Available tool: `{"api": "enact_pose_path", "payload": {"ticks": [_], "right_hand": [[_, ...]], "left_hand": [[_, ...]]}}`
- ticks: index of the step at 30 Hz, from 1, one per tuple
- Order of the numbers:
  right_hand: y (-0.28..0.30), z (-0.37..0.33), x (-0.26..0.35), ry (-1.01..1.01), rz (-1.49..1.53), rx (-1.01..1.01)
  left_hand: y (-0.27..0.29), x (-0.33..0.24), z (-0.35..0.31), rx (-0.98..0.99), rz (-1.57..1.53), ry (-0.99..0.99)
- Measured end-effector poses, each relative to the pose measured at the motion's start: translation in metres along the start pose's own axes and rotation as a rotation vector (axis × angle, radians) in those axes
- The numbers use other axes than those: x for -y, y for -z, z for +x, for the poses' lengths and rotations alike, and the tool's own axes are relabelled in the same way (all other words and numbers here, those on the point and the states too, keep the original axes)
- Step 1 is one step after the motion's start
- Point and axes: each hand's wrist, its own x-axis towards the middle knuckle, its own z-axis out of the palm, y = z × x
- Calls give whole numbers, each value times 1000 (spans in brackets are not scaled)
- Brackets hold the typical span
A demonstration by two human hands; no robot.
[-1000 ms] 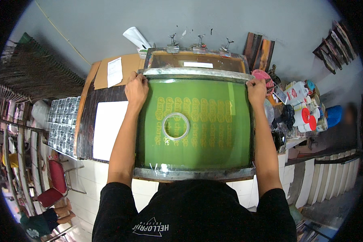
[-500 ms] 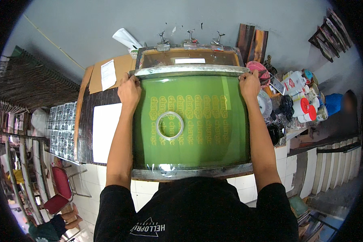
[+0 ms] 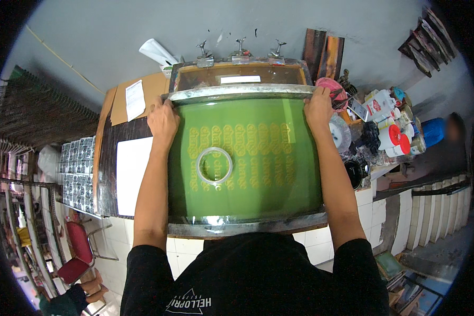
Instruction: The person applies clear adhesive tape to the edges of a screen printing frame, using shears to cut the tape and pressing it down by hand along the interior border of the mesh.
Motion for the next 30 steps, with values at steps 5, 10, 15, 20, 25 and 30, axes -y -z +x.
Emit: {"api": "enact_pose_path", "payload": {"ticks": [5,10,15,20,25,30], "right_hand": [[1,9,-5,-85,-34,66],[-11,29,16,-212,-102,351],[6,17,8,-247,64,184],[12,4,-7,-178,122,180],[25,-24,15,-80,286,126],[19,-50,50,6,535,315]], "left_hand": [[-5,0,10,-2,74,-38],[-18,19,12,148,-32,45],[-22,15,9,-4,-65,-78],[-1,-7,4,23,-131,-9],[24,-20,-31,45,-467,-105],[30,-39,-43,260,-660,-163]]}}
